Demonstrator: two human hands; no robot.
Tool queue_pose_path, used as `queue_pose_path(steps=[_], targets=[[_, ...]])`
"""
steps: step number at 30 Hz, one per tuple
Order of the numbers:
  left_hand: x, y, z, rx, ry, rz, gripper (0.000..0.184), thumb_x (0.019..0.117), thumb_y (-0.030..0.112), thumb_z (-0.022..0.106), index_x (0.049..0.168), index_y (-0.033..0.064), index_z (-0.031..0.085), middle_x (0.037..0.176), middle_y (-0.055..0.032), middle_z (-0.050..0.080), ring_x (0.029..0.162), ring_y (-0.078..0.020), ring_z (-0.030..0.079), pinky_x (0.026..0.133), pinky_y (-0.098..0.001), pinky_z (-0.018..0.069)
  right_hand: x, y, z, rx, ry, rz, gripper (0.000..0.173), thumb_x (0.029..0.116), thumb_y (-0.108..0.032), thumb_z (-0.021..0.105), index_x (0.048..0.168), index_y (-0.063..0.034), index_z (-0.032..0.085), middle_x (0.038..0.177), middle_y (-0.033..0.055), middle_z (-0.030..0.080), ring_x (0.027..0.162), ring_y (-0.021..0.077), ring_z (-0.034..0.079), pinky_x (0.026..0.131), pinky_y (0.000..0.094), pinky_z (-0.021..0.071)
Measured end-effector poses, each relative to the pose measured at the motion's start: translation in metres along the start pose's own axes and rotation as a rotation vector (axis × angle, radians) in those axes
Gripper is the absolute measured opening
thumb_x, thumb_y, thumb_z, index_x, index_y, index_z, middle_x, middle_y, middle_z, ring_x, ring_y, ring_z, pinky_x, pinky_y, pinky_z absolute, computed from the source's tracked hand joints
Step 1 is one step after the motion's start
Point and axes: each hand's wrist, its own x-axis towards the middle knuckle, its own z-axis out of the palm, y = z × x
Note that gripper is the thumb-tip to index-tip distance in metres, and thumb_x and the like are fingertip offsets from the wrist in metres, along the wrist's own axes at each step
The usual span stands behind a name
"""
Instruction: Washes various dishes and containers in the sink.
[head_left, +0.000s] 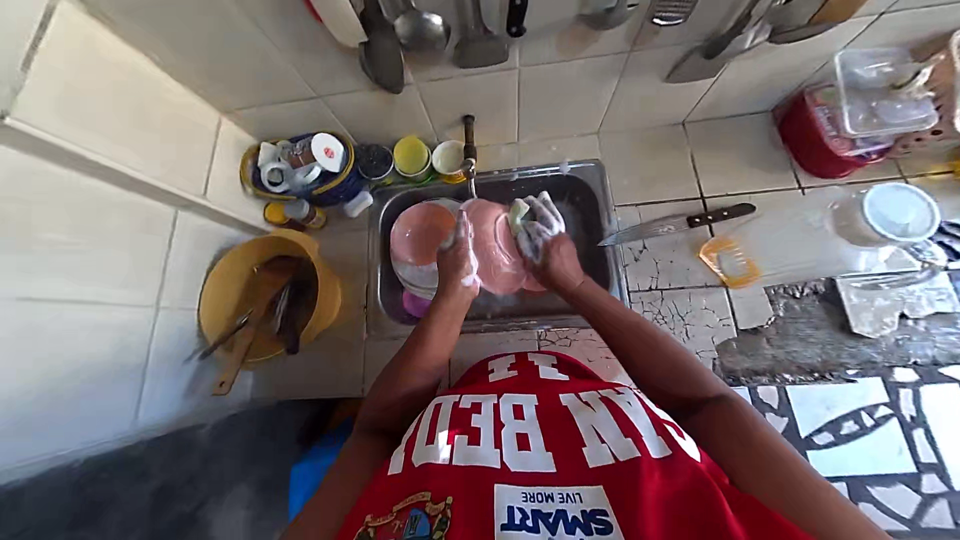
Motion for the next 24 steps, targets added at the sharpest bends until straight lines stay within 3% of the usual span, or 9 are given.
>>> queue_pose_path(steps=[3, 6, 10, 13, 15, 18, 20, 22, 24], targets=[[0.008, -0.003, -0.006, -0.087, 0.058, 0.03, 0.042, 0.1093, 0.037, 0.047, 0.13, 0.0036, 0.062, 0.124, -0.012, 0.067, 0.116, -0.0186, 0.064, 0.102, -0.041, 0.0537, -0.009, -0.008, -0.002, -0.101, -0.043, -0.052, 0.031, 0.1015, -0.019, 0.055, 0.116, 0.0026, 0.072, 0.138, 0.027, 0.06, 0.131, 0.0424, 0.056, 0.108, 0.0527, 0.0489], [0.001, -0.012, -0.011, 0.052, 0.094, 0.006, 0.043, 0.1097, 0.036, 0.046, 0.128, 0.0018, 0.063, 0.12, -0.0139, 0.068, 0.111, -0.0186, 0.066, 0.098, -0.0401, 0.0545, -0.017, -0.034, -0.007, 0.013, -0.063, -0.097, 0.026, 0.0997, -0.014, 0.059, 0.112, 0.004, 0.073, 0.139, 0.0276, 0.058, 0.133, 0.042, 0.054, 0.111, 0.0529, 0.0466], [-0.008, -0.014, -0.001, 0.006, 0.036, -0.064, 0.04, 0.1093, 0.033, 0.048, 0.131, 0.0019, 0.059, 0.121, -0.0129, 0.066, 0.111, -0.0164, 0.063, 0.098, -0.0371, 0.0531, -0.004, -0.008, -0.003, 0.078, 0.042, -0.055, 0.032, 0.1007, -0.019, 0.056, 0.117, 0.0023, 0.073, 0.142, 0.0257, 0.058, 0.14, 0.0418, 0.049, 0.116, 0.0539, 0.0417], [0.003, -0.011, 0.0, -0.066, 0.046, -0.034, 0.041, 0.1094, 0.036, 0.048, 0.128, 0.0022, 0.062, 0.119, -0.0127, 0.068, 0.111, -0.0183, 0.066, 0.098, -0.04, 0.0552, -0.013, 0.005, 0.0, -0.021, 0.032, 0.04, 0.032, 0.1005, -0.021, 0.057, 0.117, 0.0032, 0.071, 0.134, 0.0237, 0.064, 0.128, 0.0387, 0.061, 0.105, 0.0531, 0.0511], [0.006, -0.01, -0.004, -0.047, 0.092, -0.038, 0.039, 0.1109, 0.032, 0.044, 0.129, 0.0022, 0.061, 0.121, -0.0133, 0.067, 0.113, -0.0187, 0.065, 0.099, -0.0402, 0.0546, -0.031, -0.003, 0.005, 0.075, -0.016, 0.052, 0.029, 0.0996, -0.016, 0.061, 0.117, 0.0062, 0.069, 0.135, 0.0253, 0.062, 0.129, 0.039, 0.06, 0.108, 0.052, 0.0495], [0.002, -0.003, -0.006, 0.047, 0.14, -0.089, 0.042, 0.1124, 0.029, 0.036, 0.137, 0.0037, 0.058, 0.131, -0.0141, 0.064, 0.121, -0.0203, 0.062, 0.104, -0.0419, 0.0513, -0.049, -0.016, 0.02, 0.036, 0.063, -0.213, 0.021, 0.0955, -0.013, 0.065, 0.108, 0.0015, 0.074, 0.132, 0.0229, 0.066, 0.127, 0.0382, 0.062, 0.108, 0.0515, 0.0502], [-0.004, -0.005, -0.001, 0.086, 0.111, -0.118, 0.039, 0.1115, 0.026, 0.037, 0.134, 0.0019, 0.058, 0.126, -0.0148, 0.064, 0.115, -0.0206, 0.063, 0.1, -0.0422, 0.0525, -0.045, -0.022, 0.029, -0.048, 0.083, -0.36, 0.02, 0.0984, -0.017, 0.064, 0.11, -0.0062, 0.077, 0.132, 0.017, 0.069, 0.129, 0.0355, 0.062, 0.112, 0.0525, 0.0473], [-0.015, -0.01, 0.006, 0.07, 0.063, -0.138, 0.033, 0.11, 0.024, 0.043, 0.124, -0.0011, 0.06, 0.111, -0.0155, 0.066, 0.101, -0.021, 0.065, 0.089, -0.042, 0.056, -0.032, -0.026, 0.031, -0.12, 0.119, -0.375, 0.024, 0.0974, -0.024, 0.065, 0.11, -0.0065, 0.076, 0.12, 0.0159, 0.074, 0.116, 0.0352, 0.069, 0.099, 0.0533, 0.0545], [-0.025, -0.014, 0.009, 0.166, -0.005, -0.112, 0.037, 0.1111, 0.021, 0.037, 0.127, -0.0059, 0.057, 0.114, -0.0194, 0.064, 0.104, -0.0228, 0.063, 0.093, -0.0424, 0.0541, -0.008, -0.036, 0.017, -0.145, -0.041, -0.18, 0.039, 0.0918, -0.026, 0.067, 0.119, 0.0015, 0.072, 0.117, 0.0228, 0.073, 0.11, 0.0408, 0.07, 0.089, 0.0581, 0.0571]])
